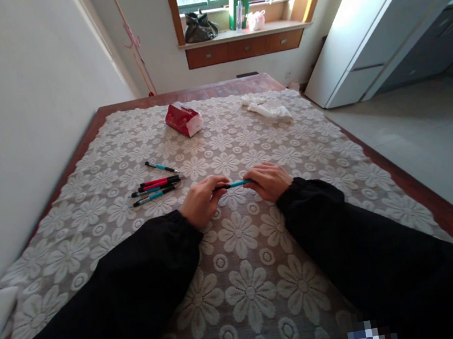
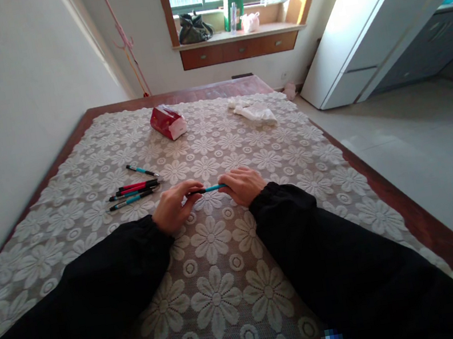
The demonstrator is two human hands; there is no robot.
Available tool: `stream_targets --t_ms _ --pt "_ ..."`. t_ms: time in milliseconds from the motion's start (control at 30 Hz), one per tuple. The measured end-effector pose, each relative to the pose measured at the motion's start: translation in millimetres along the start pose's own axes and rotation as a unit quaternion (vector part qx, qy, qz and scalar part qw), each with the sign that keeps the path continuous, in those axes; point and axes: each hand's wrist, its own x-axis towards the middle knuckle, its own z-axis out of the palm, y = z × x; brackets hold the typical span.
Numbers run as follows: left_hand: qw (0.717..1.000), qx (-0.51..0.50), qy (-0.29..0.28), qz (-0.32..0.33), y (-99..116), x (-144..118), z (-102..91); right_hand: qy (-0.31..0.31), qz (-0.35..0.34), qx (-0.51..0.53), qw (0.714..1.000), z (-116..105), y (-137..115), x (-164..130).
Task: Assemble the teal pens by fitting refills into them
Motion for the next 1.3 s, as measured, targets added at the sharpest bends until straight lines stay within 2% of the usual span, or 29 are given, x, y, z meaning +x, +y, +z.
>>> stream_targets --t_ms 233,400,533,733,867,1133,1300 --pt "0.999 -0.01 0.008 -0.03 3.1 0.7 -1.3 0.034 -0.037 -0.052 0.997 -4.7 -3.4 2.6" --pt "1.0 -0.02 0.009 -0.02 3.0 0.9 -1.5 0.028 -0.011 -0.061 0.998 -9.7 -7.0 3.8" --pt "0.999 -0.024 0.018 -0.034 2.0 1.2 -1.5 0.01 -0.023 -0.031 0.999 -11.4 -7.7 4.9" --pt "0.999 0.032 0.008 0.018 1.0 1.1 -1.3 -0.004 -0.038 -0.061 0.997 -10.4 -5.5 4.5" --pt "0.999 0.043 0.008 0.021 0.9 0.6 -1.1 -0.011 -0.046 -0.069 0.996 -7.3 -1.9 2.3" --pt "0.999 0.037 0.012 0.018 -0.1 -0.3 -0.8 -0.01 -0.018 -0.053 0.998 -4.5 0.1 0.1" --pt "0.999 0.024 0.039 -0.028 -0.5 0.8 -3.6 0.016 -0.027 -0.015 0.999 -9.1 -1.9 1.8"
